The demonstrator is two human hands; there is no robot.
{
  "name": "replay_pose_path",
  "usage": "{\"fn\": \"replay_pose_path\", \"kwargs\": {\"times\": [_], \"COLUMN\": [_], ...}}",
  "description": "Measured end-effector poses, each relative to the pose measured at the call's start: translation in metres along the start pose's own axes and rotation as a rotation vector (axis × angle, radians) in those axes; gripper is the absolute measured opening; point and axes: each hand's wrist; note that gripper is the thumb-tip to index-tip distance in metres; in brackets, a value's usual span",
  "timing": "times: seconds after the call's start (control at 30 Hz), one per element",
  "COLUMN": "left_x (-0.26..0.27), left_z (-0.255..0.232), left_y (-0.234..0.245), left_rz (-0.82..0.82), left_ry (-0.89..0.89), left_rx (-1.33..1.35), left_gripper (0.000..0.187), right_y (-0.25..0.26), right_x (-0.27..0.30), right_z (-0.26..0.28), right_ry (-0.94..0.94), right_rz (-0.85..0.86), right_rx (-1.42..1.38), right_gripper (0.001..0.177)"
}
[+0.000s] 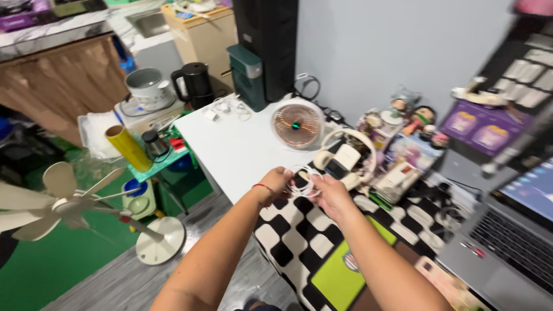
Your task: The person organizes a cluttered desk by moving a small fan, coiling and placing cables, and wiping a keyboard with a cloth. They also reposition a tablet and mouse pad while tidying the workspace.
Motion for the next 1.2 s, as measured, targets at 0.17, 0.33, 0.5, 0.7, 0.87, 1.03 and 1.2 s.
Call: {"fn": "replay_pose_path", "kwargs": {"times": [0.17,0.33,0.5,0.7,0.87,1.03,1.2], "left_x": [-0.027,-0.091,-0.187,-0.282,-0.32,-0.342,-0.352], "left_z": [-0.003,-0.005,0.014,0.006,-0.017,-0.016,-0.009], "left_y": [0.084,0.175,0.271,0.329,0.346,0.35,0.351], "left_rz": [-0.17,-0.41,-0.361,-0.474,-0.629,-0.823,-0.898], "left_ry": [0.003,-0.097,0.072,0.055,0.051,0.057,0.085], "left_rx": [0.011,-0.268,0.008,-0.016,-0.203,-0.219,-0.246], "left_gripper": [0.027,0.025,0.024,0.021,0.019,0.02,0.021], "right_y": [-0.068,-0.123,-0.169,-0.196,-0.215,-0.237,-0.248], "right_x": [-0.08,-0.179,-0.299,-0.417,-0.478,-0.513,-0.525], "right_z": [-0.014,-0.033,-0.07,-0.1,-0.094,-0.09,-0.099], "right_ry": [-0.078,-0.145,-0.236,-0.269,-0.236,-0.197,0.146], "right_rz": [-0.009,-0.003,-0.063,-0.117,-0.207,-0.272,-0.574], "right_rx": [0.082,0.179,0.308,0.33,0.343,0.336,0.796], "right_gripper": [0.021,0.024,0.023,0.021,0.018,0.025,0.039]}}
Point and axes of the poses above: each hand's wrist, its own x-axis away from the middle knuckle, its own y-axis out of the back of the hand, z = x × y, and after that the axes turned 14 degrees about x, right-handed
